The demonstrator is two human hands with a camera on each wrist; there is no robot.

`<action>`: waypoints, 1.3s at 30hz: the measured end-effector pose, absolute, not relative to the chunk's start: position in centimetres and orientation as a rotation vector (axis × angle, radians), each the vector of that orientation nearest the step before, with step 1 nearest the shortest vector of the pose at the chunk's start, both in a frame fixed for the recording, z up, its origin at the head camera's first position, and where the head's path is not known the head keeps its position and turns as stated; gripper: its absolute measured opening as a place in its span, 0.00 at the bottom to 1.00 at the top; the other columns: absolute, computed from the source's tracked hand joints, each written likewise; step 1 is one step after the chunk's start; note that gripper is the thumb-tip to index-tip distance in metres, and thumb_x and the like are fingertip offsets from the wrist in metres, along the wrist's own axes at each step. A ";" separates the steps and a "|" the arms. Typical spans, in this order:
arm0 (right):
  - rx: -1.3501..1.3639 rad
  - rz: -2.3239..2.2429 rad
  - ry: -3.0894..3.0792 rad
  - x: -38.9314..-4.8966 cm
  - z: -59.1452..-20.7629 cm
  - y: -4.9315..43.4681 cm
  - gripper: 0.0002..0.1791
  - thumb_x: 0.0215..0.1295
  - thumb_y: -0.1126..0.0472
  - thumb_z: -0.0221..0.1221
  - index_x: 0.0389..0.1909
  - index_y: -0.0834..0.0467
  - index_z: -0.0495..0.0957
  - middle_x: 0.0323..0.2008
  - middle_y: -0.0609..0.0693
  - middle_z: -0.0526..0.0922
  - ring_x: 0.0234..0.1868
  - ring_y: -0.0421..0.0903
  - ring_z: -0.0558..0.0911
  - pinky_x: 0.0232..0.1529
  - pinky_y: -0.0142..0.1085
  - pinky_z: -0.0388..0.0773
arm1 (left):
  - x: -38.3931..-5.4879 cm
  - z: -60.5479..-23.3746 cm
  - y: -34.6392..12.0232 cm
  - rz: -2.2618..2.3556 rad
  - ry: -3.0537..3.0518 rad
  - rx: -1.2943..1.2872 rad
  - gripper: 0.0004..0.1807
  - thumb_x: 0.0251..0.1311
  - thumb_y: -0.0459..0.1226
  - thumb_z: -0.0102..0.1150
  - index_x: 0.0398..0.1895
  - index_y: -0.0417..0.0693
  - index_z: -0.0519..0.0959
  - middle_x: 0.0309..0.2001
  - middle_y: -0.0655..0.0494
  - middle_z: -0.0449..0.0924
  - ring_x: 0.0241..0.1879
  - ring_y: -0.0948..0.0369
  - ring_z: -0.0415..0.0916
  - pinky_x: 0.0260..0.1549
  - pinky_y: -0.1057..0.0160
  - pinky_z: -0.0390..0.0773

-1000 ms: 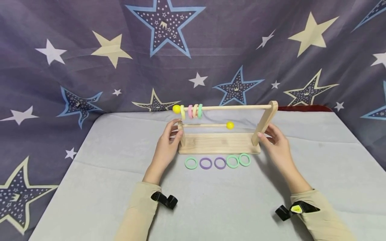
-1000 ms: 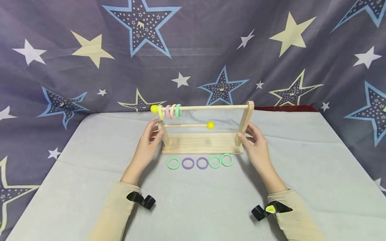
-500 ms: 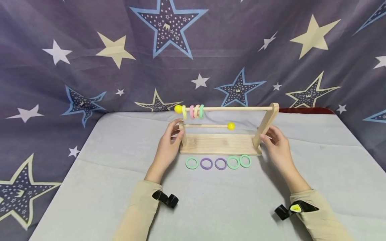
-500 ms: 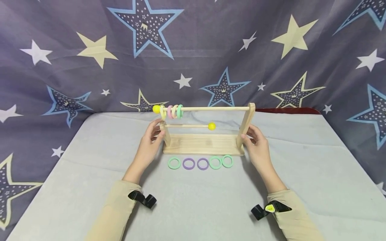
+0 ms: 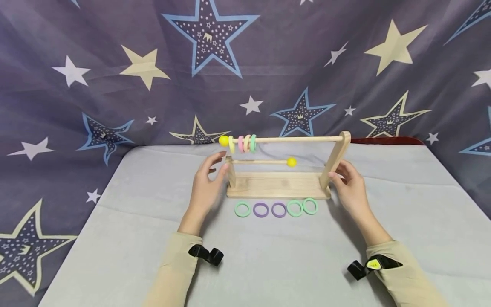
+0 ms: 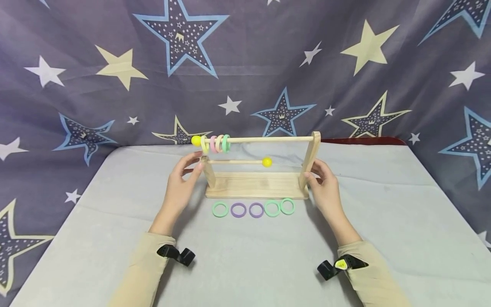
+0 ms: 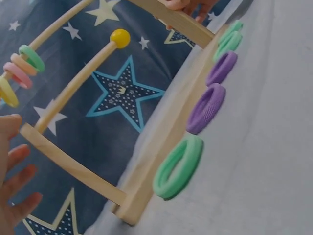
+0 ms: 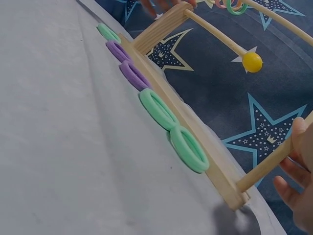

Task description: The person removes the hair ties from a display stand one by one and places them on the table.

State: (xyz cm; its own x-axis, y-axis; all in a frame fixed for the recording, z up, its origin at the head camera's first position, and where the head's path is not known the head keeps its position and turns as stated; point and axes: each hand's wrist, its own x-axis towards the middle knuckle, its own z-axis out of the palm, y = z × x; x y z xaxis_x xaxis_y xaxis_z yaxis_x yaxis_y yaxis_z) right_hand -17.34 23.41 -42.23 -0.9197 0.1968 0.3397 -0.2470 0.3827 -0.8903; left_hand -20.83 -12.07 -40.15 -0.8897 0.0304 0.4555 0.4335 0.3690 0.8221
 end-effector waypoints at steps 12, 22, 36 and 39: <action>0.064 1.529 -2.238 -17.7 -42.5 23.4 0.23 0.67 0.70 0.59 0.62 0.70 0.71 0.53 0.67 0.80 0.47 0.23 0.74 0.46 0.20 0.71 | -20.2 -38.1 -11.4 -1.454 -2.069 -0.358 0.11 0.65 0.37 0.63 0.47 0.43 0.84 0.46 0.52 0.82 0.47 0.60 0.76 0.42 0.60 0.72; 0.073 1.494 -2.228 -17.6 -42.7 23.3 0.23 0.66 0.71 0.59 0.61 0.71 0.71 0.52 0.68 0.80 0.45 0.22 0.74 0.44 0.18 0.70 | -19.8 -37.3 -10.2 -1.345 -2.066 -0.271 0.10 0.60 0.41 0.69 0.43 0.48 0.87 0.39 0.57 0.85 0.39 0.61 0.77 0.42 0.57 0.71; 0.070 1.493 -2.210 -17.6 -42.7 23.3 0.23 0.66 0.72 0.60 0.61 0.71 0.71 0.52 0.68 0.80 0.45 0.23 0.75 0.44 0.18 0.71 | -20.2 -36.7 -9.0 -1.119 -2.107 -0.176 0.12 0.58 0.49 0.70 0.38 0.52 0.88 0.34 0.60 0.86 0.35 0.62 0.78 0.34 0.57 0.72; 0.074 1.500 -2.210 -17.6 -42.8 23.2 0.23 0.66 0.72 0.60 0.61 0.71 0.71 0.52 0.68 0.80 0.46 0.23 0.75 0.44 0.18 0.71 | -20.2 -36.6 -9.1 -1.066 -2.081 -0.172 0.11 0.59 0.48 0.69 0.36 0.52 0.88 0.33 0.59 0.85 0.35 0.60 0.78 0.33 0.55 0.73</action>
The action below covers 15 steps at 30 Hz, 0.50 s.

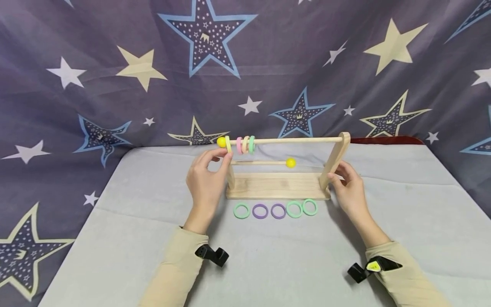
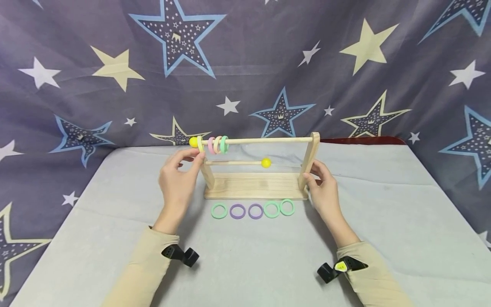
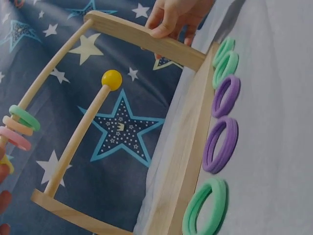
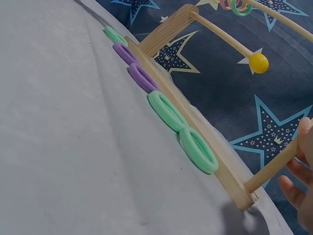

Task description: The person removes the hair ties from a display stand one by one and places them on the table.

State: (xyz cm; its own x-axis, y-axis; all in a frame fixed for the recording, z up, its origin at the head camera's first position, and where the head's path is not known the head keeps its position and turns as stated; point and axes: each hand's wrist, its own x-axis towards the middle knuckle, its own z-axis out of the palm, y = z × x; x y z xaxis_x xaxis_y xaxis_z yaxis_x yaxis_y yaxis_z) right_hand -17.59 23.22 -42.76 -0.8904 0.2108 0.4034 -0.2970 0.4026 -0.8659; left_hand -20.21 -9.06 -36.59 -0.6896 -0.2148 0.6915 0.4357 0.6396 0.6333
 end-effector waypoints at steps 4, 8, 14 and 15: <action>0.079 1.498 -2.209 -17.7 -42.9 23.1 0.23 0.66 0.72 0.59 0.61 0.71 0.71 0.51 0.68 0.80 0.46 0.24 0.74 0.43 0.18 0.71 | -20.2 -36.5 -9.3 -1.022 -2.042 -0.187 0.10 0.59 0.46 0.69 0.35 0.50 0.88 0.32 0.57 0.84 0.35 0.59 0.77 0.32 0.55 0.73; 0.083 1.493 -2.208 -17.7 -43.0 23.1 0.23 0.66 0.72 0.59 0.61 0.70 0.71 0.52 0.68 0.81 0.46 0.24 0.74 0.43 0.18 0.71 | -20.3 -36.4 -9.5 -1.018 -2.029 -0.201 0.10 0.59 0.45 0.70 0.35 0.50 0.88 0.34 0.58 0.85 0.36 0.59 0.77 0.32 0.56 0.73; 0.082 1.502 -2.205 -17.6 -43.0 23.2 0.23 0.66 0.72 0.59 0.61 0.70 0.71 0.52 0.68 0.81 0.46 0.25 0.75 0.43 0.19 0.72 | -20.3 -36.3 -9.7 -1.013 -2.039 -0.192 0.09 0.58 0.45 0.71 0.35 0.50 0.88 0.33 0.56 0.85 0.35 0.58 0.78 0.33 0.54 0.74; 0.080 1.504 -2.205 -17.6 -43.0 23.2 0.23 0.66 0.72 0.59 0.61 0.70 0.71 0.52 0.68 0.81 0.46 0.25 0.75 0.43 0.19 0.72 | -20.3 -36.2 -9.8 -1.016 -2.044 -0.187 0.09 0.58 0.45 0.71 0.35 0.50 0.88 0.33 0.55 0.85 0.35 0.58 0.78 0.33 0.54 0.74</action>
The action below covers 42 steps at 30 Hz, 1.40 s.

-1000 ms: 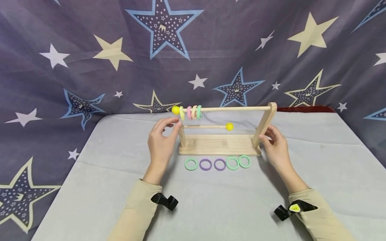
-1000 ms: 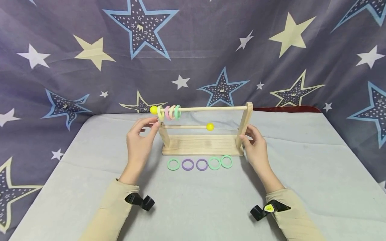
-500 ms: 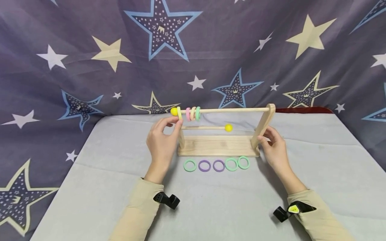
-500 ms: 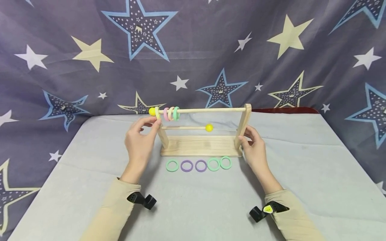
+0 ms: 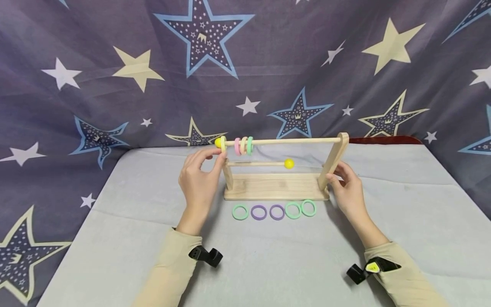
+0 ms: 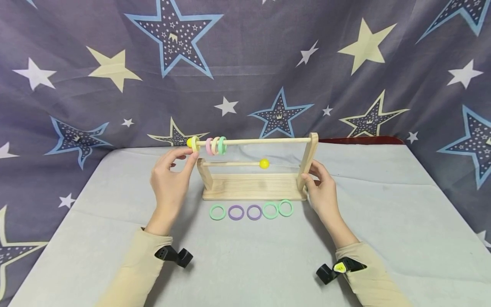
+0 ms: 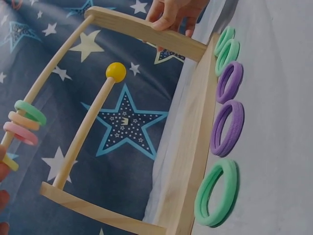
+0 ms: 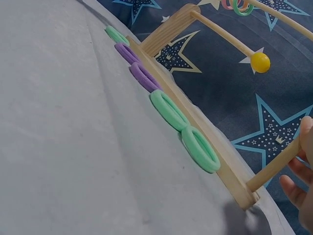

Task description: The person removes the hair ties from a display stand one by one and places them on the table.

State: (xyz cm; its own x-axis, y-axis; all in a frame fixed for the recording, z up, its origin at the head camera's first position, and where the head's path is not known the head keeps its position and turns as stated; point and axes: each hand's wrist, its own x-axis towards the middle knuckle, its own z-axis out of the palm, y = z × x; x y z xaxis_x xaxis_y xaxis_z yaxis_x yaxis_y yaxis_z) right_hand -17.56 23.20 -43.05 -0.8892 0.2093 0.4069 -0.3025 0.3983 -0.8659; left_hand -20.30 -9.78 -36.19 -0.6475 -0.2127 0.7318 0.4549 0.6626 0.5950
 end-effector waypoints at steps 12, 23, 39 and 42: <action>0.067 1.502 -2.215 -17.5 -42.9 23.1 0.23 0.66 0.71 0.59 0.62 0.70 0.71 0.52 0.67 0.81 0.46 0.25 0.75 0.44 0.19 0.71 | -20.0 -35.7 -10.9 -1.032 -2.096 -0.142 0.11 0.57 0.48 0.72 0.35 0.51 0.87 0.32 0.53 0.85 0.37 0.57 0.78 0.32 0.52 0.72; 0.074 1.499 -2.206 -17.5 -42.9 23.1 0.22 0.66 0.71 0.59 0.61 0.69 0.72 0.52 0.67 0.81 0.46 0.25 0.75 0.43 0.19 0.72 | -19.5 -35.8 -11.5 -0.980 -2.131 -0.221 0.08 0.55 0.43 0.73 0.34 0.51 0.87 0.33 0.54 0.84 0.37 0.58 0.77 0.32 0.53 0.72; 0.095 1.518 -2.183 -17.7 -43.2 23.2 0.23 0.65 0.72 0.60 0.61 0.70 0.72 0.52 0.67 0.81 0.47 0.24 0.75 0.42 0.20 0.72 | -17.2 -36.4 -12.6 -0.832 -2.240 -0.425 0.07 0.53 0.42 0.74 0.33 0.53 0.85 0.36 0.58 0.86 0.36 0.57 0.79 0.31 0.55 0.75; 0.088 1.508 -2.187 -17.7 -43.2 23.3 0.23 0.65 0.72 0.60 0.61 0.70 0.72 0.52 0.67 0.81 0.46 0.24 0.75 0.42 0.19 0.72 | -17.0 -36.6 -12.7 -0.803 -2.256 -0.474 0.07 0.53 0.41 0.74 0.33 0.54 0.85 0.36 0.58 0.86 0.37 0.57 0.79 0.30 0.54 0.76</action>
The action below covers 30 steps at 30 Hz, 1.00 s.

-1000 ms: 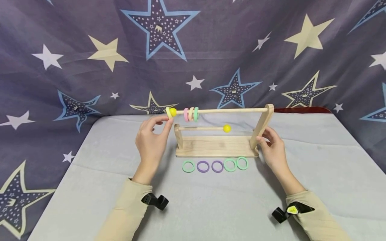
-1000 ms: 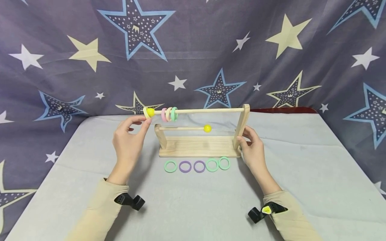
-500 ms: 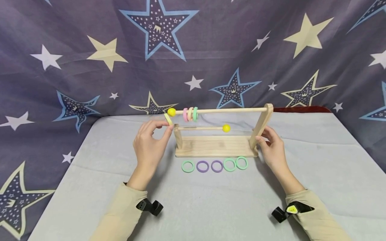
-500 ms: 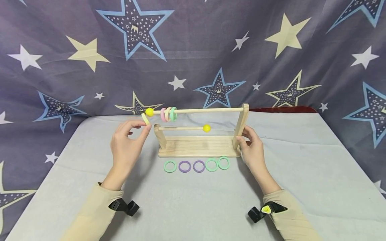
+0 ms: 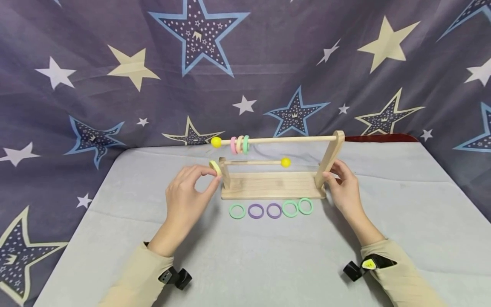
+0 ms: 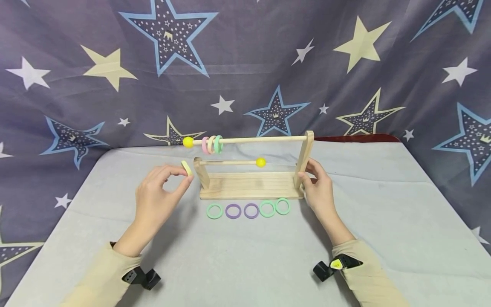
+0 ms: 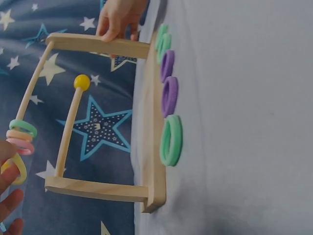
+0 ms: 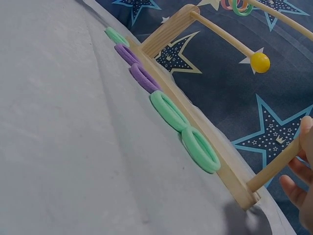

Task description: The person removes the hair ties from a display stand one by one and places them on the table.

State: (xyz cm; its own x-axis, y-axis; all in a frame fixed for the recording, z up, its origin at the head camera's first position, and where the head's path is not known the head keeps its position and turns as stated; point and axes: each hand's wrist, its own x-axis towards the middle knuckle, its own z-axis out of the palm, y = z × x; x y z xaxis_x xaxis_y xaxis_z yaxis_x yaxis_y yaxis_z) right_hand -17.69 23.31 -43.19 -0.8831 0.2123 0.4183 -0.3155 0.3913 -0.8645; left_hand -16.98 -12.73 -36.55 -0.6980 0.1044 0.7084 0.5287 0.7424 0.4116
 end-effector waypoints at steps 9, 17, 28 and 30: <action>0.084 1.507 -2.196 -17.7 -43.1 23.2 0.23 0.66 0.71 0.59 0.62 0.69 0.72 0.52 0.66 0.81 0.47 0.24 0.75 0.43 0.19 0.72 | -16.5 -37.0 -13.3 -0.718 -2.354 -0.604 0.08 0.52 0.41 0.75 0.34 0.56 0.85 0.37 0.61 0.86 0.40 0.59 0.81 0.33 0.52 0.79; 0.071 1.512 -2.204 -17.7 -43.1 23.3 0.23 0.66 0.71 0.59 0.62 0.69 0.72 0.53 0.66 0.81 0.47 0.24 0.75 0.43 0.19 0.71 | -16.4 -37.4 -13.9 -0.674 -2.387 -0.873 0.08 0.53 0.40 0.73 0.35 0.57 0.84 0.40 0.62 0.85 0.43 0.60 0.79 0.41 0.56 0.79; 0.067 1.502 -2.216 -17.6 -43.1 23.2 0.23 0.66 0.70 0.59 0.62 0.69 0.71 0.53 0.66 0.81 0.47 0.24 0.74 0.44 0.19 0.71 | -15.9 -38.2 -14.8 -0.524 -2.500 -1.164 0.08 0.55 0.41 0.72 0.36 0.60 0.82 0.43 0.66 0.83 0.47 0.62 0.78 0.47 0.56 0.78; 0.070 1.501 -2.215 -17.6 -43.1 23.2 0.23 0.66 0.71 0.59 0.62 0.69 0.71 0.53 0.66 0.81 0.47 0.24 0.74 0.44 0.19 0.71 | -15.9 -38.4 -14.9 -0.506 -2.524 -1.204 0.07 0.56 0.41 0.71 0.35 0.61 0.82 0.42 0.67 0.82 0.47 0.63 0.77 0.48 0.57 0.78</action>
State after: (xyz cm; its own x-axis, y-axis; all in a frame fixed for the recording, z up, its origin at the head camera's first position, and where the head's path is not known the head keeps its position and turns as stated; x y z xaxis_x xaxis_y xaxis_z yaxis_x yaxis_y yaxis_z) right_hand -17.58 23.22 -43.07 -0.8924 0.2106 0.3990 -0.2925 0.4032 -0.8671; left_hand -15.86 -14.91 -38.40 -0.6042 0.6834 0.4098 0.7885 0.5870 0.1838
